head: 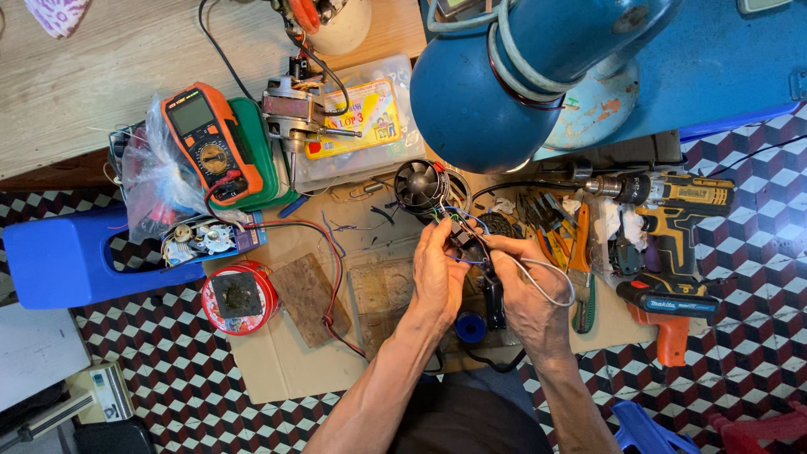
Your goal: The person solders wires onto a small electric ducted-fan motor at a workbench, then retrieves a bundle of colored wires from a wall hook, cuts lengths of wire with scissors, and strips the insulation from the wire ends with pliers.
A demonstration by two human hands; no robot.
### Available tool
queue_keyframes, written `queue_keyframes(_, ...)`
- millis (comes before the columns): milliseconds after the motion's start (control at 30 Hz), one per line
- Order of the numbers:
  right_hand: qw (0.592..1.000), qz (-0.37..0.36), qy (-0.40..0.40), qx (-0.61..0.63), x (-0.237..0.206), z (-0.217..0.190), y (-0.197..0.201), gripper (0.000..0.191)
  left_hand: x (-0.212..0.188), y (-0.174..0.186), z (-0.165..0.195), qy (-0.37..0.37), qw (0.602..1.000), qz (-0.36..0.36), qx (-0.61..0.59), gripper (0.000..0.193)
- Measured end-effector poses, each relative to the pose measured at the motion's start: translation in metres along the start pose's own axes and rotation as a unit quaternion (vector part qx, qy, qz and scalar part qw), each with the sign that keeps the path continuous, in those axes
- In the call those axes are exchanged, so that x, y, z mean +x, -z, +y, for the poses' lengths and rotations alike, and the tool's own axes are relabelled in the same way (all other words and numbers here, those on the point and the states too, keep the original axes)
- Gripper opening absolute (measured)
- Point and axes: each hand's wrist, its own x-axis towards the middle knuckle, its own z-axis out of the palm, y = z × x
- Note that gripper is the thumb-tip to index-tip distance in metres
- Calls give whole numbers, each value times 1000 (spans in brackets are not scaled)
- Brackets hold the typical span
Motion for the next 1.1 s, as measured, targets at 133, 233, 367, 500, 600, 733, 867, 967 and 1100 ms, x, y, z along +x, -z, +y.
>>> queue_keyframes(133, 1000, -23, -7, 16, 2, 1, 2, 20, 1, 1, 1, 6, 1000, -6, 16, 22)
queue_keyframes(233, 998, -45, 23, 43, 6, 5, 8, 19, 0, 2, 1, 5, 1000, -12, 16, 22)
queue_keyframes(367, 993, -62, -74, 66, 17, 10, 16, 20, 0, 2, 1, 6, 1000, -17, 19, 23)
queue_keyframes(500, 975, -62, -160, 141, 17, 13, 13, 21, 1, 3, 2, 7, 999, -29, 23, 23)
queue_keyframes(600, 976, -65, -107, 177, 14, 16, 10, 22, 2, 4, 3, 2, 999, -39, 21, 24)
queue_keyframes(733, 985, -93, -42, 141, 15, 22, 12, 21, 1, 6, 2, 3, 999, -41, 23, 25)
queue_keyframes(867, 987, -109, 117, 8, 16, 27, 15, 18, 4, 7, 1, 7, 999, -44, 14, 25)
queue_keyframes(967, 968, -113, 219, -38, 20, 28, 17, 18, 7, 7, 0, 8, 999, -41, 8, 25)
queue_keyframes(1100, 964, -136, 223, -44, 24, 29, 22, 20, 5, 7, 0, 15, 999, -36, 9, 26)
